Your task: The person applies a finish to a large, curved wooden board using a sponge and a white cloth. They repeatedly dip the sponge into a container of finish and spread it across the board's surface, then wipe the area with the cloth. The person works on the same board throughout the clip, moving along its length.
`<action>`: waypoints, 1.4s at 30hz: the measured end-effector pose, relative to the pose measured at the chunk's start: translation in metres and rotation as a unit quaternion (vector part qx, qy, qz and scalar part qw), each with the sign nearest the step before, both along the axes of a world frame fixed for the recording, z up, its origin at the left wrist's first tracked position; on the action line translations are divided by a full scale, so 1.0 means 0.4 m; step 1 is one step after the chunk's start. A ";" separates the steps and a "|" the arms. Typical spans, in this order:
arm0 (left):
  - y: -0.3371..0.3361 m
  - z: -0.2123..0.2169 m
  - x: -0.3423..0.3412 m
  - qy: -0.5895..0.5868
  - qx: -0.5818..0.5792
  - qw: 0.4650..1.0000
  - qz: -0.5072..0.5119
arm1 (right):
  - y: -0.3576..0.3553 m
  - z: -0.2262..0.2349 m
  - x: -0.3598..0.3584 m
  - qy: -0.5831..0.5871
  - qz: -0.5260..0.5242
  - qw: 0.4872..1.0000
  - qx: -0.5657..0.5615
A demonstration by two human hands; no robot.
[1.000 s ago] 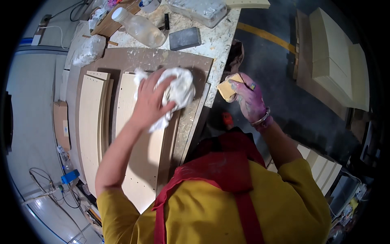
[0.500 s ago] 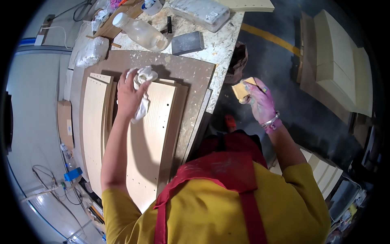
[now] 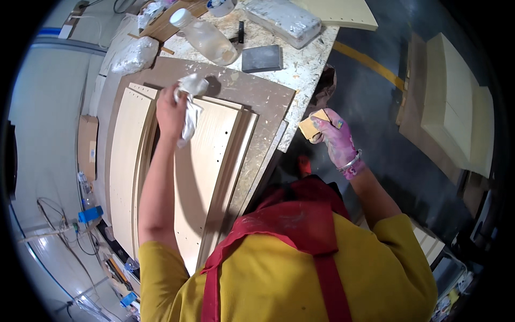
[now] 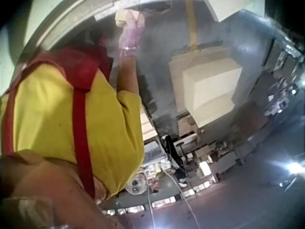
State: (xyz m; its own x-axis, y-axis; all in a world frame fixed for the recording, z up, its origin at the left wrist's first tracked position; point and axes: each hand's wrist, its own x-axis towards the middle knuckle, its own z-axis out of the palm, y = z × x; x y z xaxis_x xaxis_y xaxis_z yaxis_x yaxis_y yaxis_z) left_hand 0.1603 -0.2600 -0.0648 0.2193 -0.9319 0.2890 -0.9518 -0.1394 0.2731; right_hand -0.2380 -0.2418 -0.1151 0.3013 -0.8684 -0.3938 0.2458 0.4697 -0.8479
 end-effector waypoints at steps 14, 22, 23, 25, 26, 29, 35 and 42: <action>0.512 0.072 -0.292 0.032 0.079 0.989 -0.117 | -0.196 0.100 0.271 0.215 0.124 0.889 -0.384; 0.506 0.026 -0.200 0.036 0.014 0.994 0.102 | -0.172 0.145 0.400 0.334 0.244 0.752 -0.514; 0.505 0.022 -0.197 0.034 0.013 0.994 0.102 | -0.189 0.147 0.418 0.341 0.254 0.744 -0.516; 0.504 0.022 -0.188 0.028 0.013 0.995 0.098 | -0.228 0.135 0.431 0.334 0.242 0.742 -0.529; 0.507 0.023 -0.187 0.030 0.009 0.995 0.097 | -0.227 0.134 0.422 0.334 0.195 0.755 -0.530; 0.514 0.020 -0.194 0.031 0.000 0.994 0.102 | -0.202 0.148 0.385 0.317 0.205 0.763 -0.525; 0.501 0.026 -0.192 0.031 -0.002 0.994 0.101 | -0.227 0.140 0.384 0.371 0.221 0.760 -0.486; 0.360 0.033 -0.209 0.051 0.011 0.998 -0.024 | -0.181 0.149 0.271 0.133 0.161 0.948 -0.238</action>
